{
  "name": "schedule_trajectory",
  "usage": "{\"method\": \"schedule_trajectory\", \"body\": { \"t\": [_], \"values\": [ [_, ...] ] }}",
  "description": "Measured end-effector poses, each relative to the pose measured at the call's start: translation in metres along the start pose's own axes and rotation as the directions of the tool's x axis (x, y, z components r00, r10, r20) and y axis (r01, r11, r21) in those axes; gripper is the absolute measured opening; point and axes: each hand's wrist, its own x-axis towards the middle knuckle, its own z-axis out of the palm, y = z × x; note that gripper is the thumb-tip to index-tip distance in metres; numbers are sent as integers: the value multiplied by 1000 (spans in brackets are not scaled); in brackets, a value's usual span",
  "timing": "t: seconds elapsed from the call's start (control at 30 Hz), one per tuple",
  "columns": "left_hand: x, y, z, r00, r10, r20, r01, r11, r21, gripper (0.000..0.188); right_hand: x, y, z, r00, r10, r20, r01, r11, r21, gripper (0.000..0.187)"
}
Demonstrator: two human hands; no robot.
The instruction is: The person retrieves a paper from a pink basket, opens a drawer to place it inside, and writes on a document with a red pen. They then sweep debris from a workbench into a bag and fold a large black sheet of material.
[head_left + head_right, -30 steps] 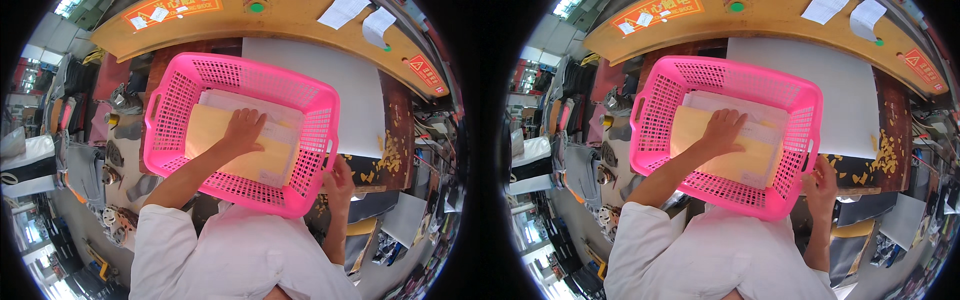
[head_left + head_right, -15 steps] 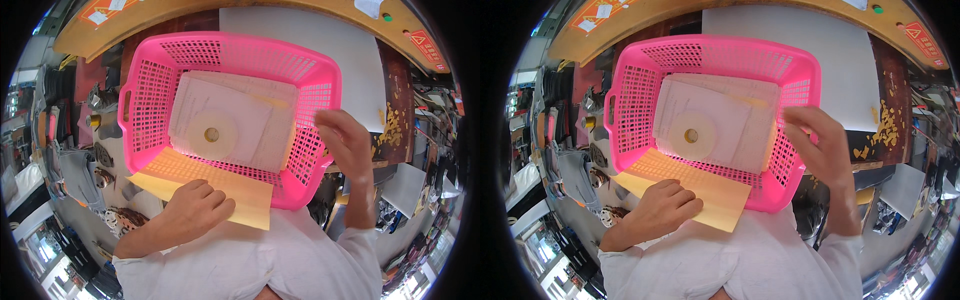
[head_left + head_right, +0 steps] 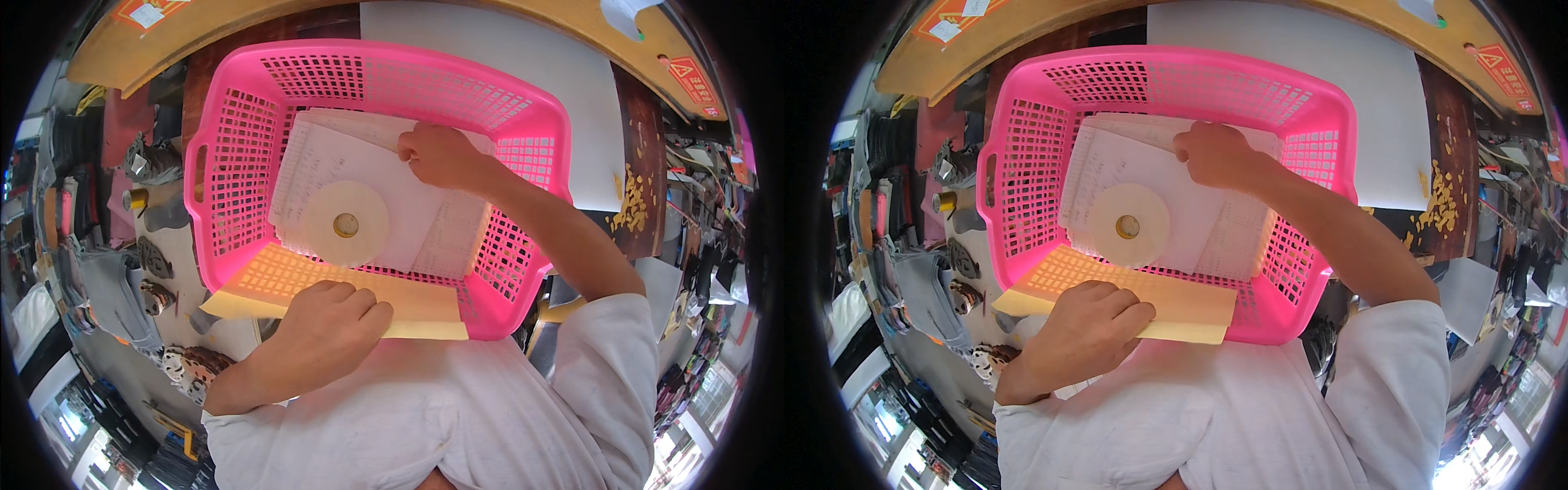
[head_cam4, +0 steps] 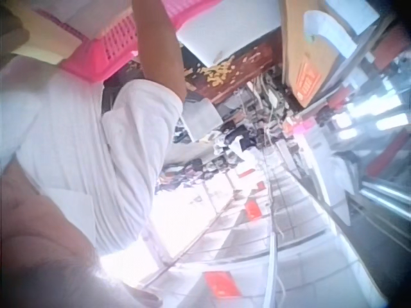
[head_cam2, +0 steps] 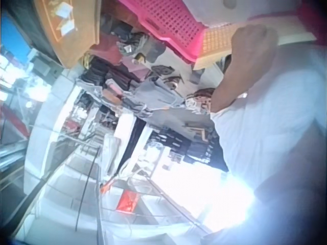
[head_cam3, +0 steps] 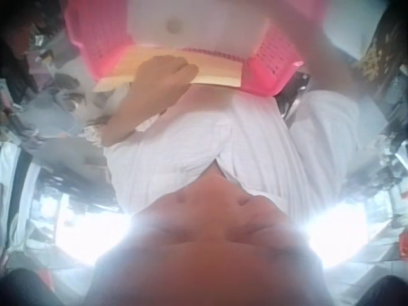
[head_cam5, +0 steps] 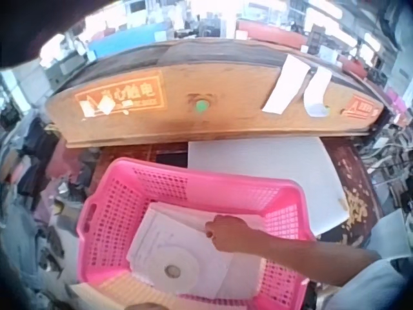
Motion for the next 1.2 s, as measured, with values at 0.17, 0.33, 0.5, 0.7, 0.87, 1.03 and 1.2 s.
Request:
{"method": "schedule_trajectory", "body": {
  "t": [0.17,0.33,0.5,0.7,0.87,1.03,1.2],
  "values": [
    [3,-23,-7,1000,-13,14,12,1000,14,29,-2,-10,15,995,79,-53,-81,995,-49,30],
    [21,-41,-19,999,-20,-32,21,999,43,14,5,-22,8,983,181,8,-182,983,40,25],
    [31,-50,-36,990,39,-135,-1,964,267,10,-51,-65,-8,984,-164,73,134,943,304,22],
    [15,-53,-38,948,-5,317,-26,995,93,10,-121,-80,16,939,-273,212,206,935,290,42],
    [9,-57,-33,978,3,210,-32,990,134,16,-64,-37,-16,999,-13,-45,24,969,247,60],
    [9,-61,-40,978,78,196,-102,988,115,17,-25,-20,-22,928,135,349,-194,971,142,48],
    [-1,-66,-41,989,147,-27,-146,988,45,17,-86,-64,6,926,-240,290,196,965,173,35]
  ]
}}
